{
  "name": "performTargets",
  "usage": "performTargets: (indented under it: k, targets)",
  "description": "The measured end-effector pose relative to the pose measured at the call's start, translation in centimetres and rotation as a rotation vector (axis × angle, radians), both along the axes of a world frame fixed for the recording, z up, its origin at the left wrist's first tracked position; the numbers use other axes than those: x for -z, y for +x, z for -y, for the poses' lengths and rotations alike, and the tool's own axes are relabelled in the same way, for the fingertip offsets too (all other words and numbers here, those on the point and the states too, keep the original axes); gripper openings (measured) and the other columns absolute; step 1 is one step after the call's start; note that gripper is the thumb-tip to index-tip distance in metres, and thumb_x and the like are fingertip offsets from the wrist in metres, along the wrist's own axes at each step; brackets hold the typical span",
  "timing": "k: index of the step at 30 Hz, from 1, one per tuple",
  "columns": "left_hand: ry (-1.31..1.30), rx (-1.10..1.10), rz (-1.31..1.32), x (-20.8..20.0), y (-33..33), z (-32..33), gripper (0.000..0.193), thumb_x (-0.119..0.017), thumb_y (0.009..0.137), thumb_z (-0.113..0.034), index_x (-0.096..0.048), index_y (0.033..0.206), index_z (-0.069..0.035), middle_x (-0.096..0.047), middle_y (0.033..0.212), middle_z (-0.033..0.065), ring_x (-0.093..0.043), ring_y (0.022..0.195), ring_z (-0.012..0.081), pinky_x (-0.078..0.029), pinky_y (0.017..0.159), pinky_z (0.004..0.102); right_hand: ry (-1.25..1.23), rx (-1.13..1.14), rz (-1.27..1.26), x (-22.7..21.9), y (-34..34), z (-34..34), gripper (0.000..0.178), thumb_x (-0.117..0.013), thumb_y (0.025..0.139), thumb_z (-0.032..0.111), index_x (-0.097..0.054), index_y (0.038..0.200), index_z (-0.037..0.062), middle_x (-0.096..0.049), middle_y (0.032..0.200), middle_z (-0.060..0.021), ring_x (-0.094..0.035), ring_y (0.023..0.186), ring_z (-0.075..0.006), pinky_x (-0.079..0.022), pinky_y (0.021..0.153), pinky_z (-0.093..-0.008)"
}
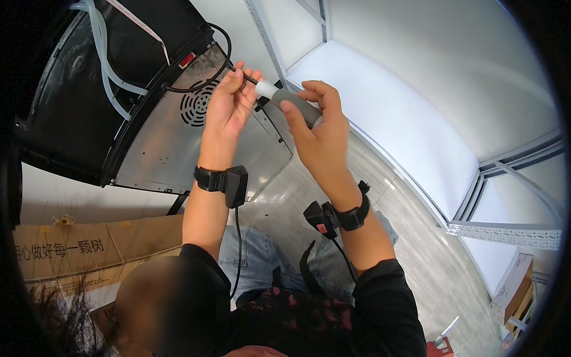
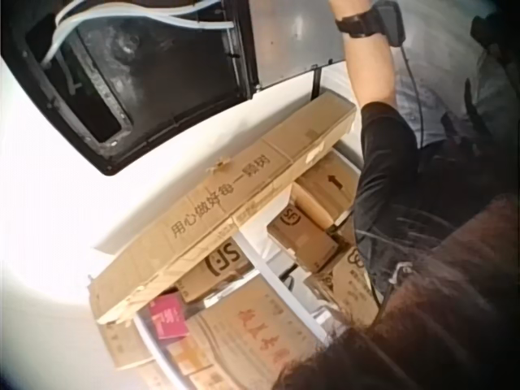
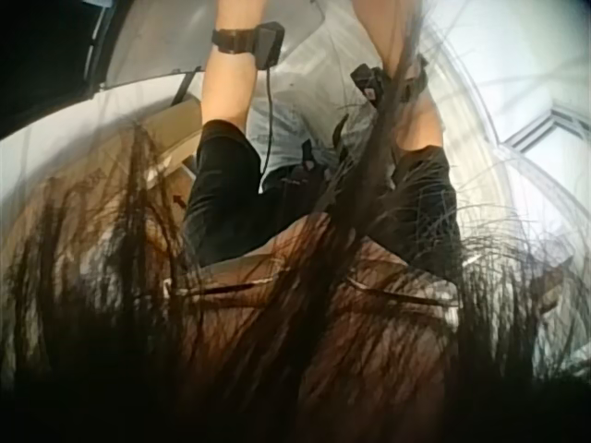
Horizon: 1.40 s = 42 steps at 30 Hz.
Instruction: The person uses a screwdriver to remove screws from the back panel of a black electronic device, then flips the device to access the metal chassis and continues unscrewing fasteners. The person works methodically across multiple screw locations on both the plastic cover and the metal frame.
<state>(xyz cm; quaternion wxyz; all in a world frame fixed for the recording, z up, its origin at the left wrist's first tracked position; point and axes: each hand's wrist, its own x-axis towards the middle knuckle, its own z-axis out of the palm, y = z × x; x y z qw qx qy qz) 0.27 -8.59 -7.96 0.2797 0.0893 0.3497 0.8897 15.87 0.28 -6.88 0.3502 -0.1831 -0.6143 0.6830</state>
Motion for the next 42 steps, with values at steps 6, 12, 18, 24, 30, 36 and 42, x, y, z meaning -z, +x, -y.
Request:
performTargets:
  k: [6, 12, 18, 24, 30, 36, 42]
  targets:
    - [-0.004, 0.041, -0.031, 1.0, -1.0, 0.5, 0.011, -0.053, 0.093, -0.011, -0.054, 0.095, 0.001, -0.059, 0.088, 0.0109, -0.065, 0.084, 0.0245, -0.059, 0.071, 0.031, 0.522, 0.093, -0.135, 1.5, -0.4, -0.7, 0.05, -0.074, 0.069, -0.001, -0.052, 0.113, 0.005, -0.061, 0.099, -0.0065, -0.059, 0.084, -0.021, -0.047, 0.078, -0.0327]
    - [0.124, 0.073, 0.016, 0.7, -1.1, 0.2, 0.011, -0.053, 0.093, -0.008, -0.054, 0.097, 0.002, -0.06, 0.088, 0.0123, -0.064, 0.084, 0.0242, -0.059, 0.072, 0.0315, 0.286, 0.035, -0.132, 0.5, 0.0, -0.3, 0.048, -0.078, 0.07, 0.008, -0.052, 0.111, 0.0048, -0.06, 0.098, -0.009, -0.058, 0.08, -0.0156, -0.048, 0.068, -0.0279]
    - [0.079, 0.048, 0.023, 0.2, -0.6, 0.3, 0.013, -0.054, 0.092, -0.009, -0.054, 0.1, 0.002, -0.06, 0.089, 0.0127, -0.065, 0.085, 0.0255, -0.059, 0.074, 0.0329, 0.187, 0.001, -0.011, 0.9, -0.2, -0.9, 0.04, -0.075, 0.072, 0.008, -0.053, 0.106, 0.0039, -0.058, 0.097, -0.0086, -0.056, 0.078, -0.0135, -0.047, 0.064, -0.0261]
    - [0.02, 0.057, -0.029, 1.0, -1.4, 0.5, 0.01, -0.049, 0.095, -0.011, -0.052, 0.097, -0.001, -0.059, 0.089, 0.0111, -0.066, 0.082, 0.0226, -0.06, 0.067, 0.0301, 0.435, 0.056, -0.08, 1.6, -0.6, -1.6, 0.041, -0.076, 0.069, 0.007, -0.055, 0.104, 0.0068, -0.056, 0.096, -0.0068, -0.054, 0.079, -0.014, -0.047, 0.064, -0.026]
    - [0.101, 0.09, -0.011, 1.3, -1.7, 0.3, 0.01, -0.054, 0.092, -0.006, -0.055, 0.099, 0.001, -0.061, 0.092, 0.011, -0.065, 0.088, 0.0256, -0.059, 0.076, 0.0335, 0.18, 0.048, -0.134, 1.7, -0.8, -1.3, 0.04, -0.077, 0.076, 0.02, -0.054, 0.104, 0.0047, -0.053, 0.1, -0.0071, -0.055, 0.079, -0.0128, -0.047, 0.062, -0.0264]
    - [0.101, 0.047, 0.007, 1.1, -1.3, 0.2, 0.014, -0.051, 0.094, -0.007, -0.054, 0.105, 0.001, -0.061, 0.095, 0.0119, -0.064, 0.093, 0.0281, -0.059, 0.077, 0.0348, -0.088, -0.074, 0.042, -0.7, 0.0, -1.0, 0.031, -0.072, 0.079, 0.014, -0.054, 0.103, 0.0046, -0.058, 0.094, -0.0062, -0.054, 0.074, -0.0104, -0.047, 0.062, -0.026]
    - [0.034, 0.044, -0.025, 1.2, -1.1, 0.4, 0.018, -0.049, 0.096, -0.014, -0.054, 0.106, 0.0, -0.06, 0.094, 0.0103, -0.064, 0.091, 0.0265, -0.059, 0.073, 0.0341, 0.292, -0.032, 0.065, 0.8, -0.2, -1.8, 0.038, -0.068, 0.069, 0.0, -0.055, 0.104, 0.0052, -0.06, 0.096, -0.0059, -0.055, 0.073, -0.013, -0.047, 0.064, -0.0271]
